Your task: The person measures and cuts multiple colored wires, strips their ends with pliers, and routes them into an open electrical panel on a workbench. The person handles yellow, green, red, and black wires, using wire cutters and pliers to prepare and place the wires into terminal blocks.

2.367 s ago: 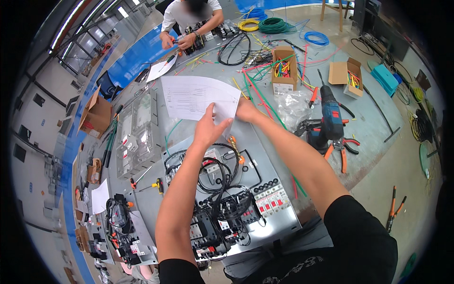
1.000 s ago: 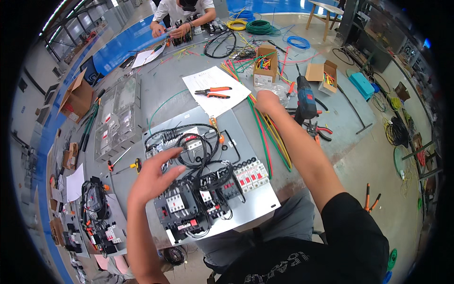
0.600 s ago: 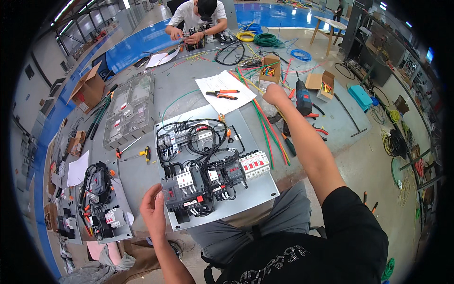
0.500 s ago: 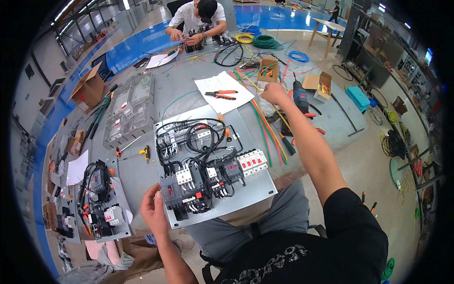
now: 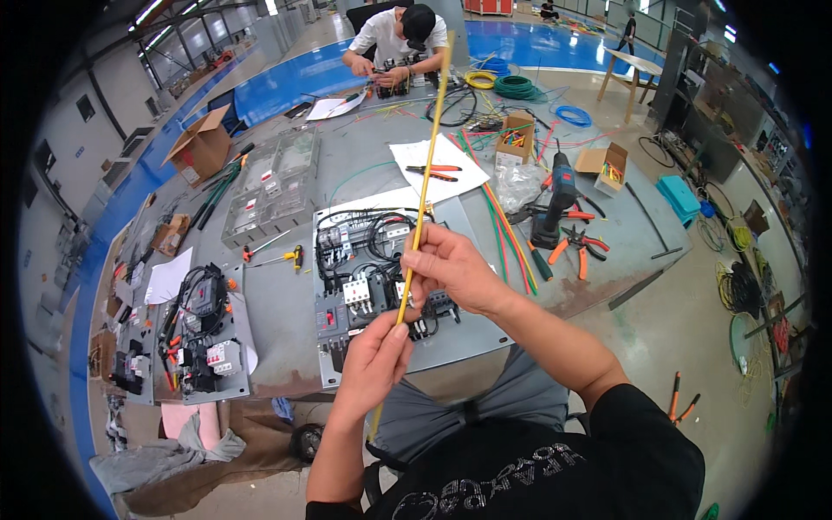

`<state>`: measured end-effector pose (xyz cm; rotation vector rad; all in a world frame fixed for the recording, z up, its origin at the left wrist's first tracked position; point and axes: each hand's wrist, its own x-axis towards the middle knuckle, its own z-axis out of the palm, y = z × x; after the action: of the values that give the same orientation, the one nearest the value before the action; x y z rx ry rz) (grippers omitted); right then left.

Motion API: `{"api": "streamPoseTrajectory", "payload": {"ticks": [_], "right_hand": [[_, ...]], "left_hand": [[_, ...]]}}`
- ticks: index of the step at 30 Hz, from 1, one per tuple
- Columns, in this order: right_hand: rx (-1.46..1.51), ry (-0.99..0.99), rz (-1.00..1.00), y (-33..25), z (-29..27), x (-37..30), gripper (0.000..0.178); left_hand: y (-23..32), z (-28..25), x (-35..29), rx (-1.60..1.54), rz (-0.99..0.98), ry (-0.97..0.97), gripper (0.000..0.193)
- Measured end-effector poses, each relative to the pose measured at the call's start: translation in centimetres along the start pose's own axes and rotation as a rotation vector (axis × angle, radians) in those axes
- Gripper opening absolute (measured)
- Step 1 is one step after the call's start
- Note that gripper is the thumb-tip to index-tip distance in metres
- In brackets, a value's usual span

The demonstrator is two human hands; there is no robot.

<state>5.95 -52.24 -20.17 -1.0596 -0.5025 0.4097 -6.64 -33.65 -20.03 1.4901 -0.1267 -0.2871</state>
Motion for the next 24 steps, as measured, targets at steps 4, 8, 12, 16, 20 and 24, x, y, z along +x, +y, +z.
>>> {"api": "streamPoseTrajectory", "payload": {"ticks": [4,8,12,16,20,24], "right_hand": [[0.007,0.031,-0.040,-0.1,-1.4,0.5,0.017],[0.030,0.176,-0.116,-1.8,-5.3,3.1,0.023],[0.174,0.139,-0.039,-0.3,-5.3,3.2,0.029],[0.207,0.031,0.086,3.2,0.4,2.3,0.034],[0.287,-0.044,0.134,3.0,1.4,3.2,0.039],[0.351,-0.254,0.076,0.2,0.0,5.5,0.044]], "left_hand": [[-3.3,-1.6,-4.3,-0.011,-0.086,0.139,0.028],[-5.9,-4.2,-10.7,0.275,-0.139,0.292,0.026],[-7.2,-5.6,-12.7,0.260,-0.141,0.346,0.025],[-4.9,-5.1,-9.9,0.367,-0.081,0.470,0.021],[-2.8,-5.6,-7.9,0.592,0.119,0.497,0.020],[0.2,-7.6,-6.1,0.672,0.261,0.455,0.020]]}}
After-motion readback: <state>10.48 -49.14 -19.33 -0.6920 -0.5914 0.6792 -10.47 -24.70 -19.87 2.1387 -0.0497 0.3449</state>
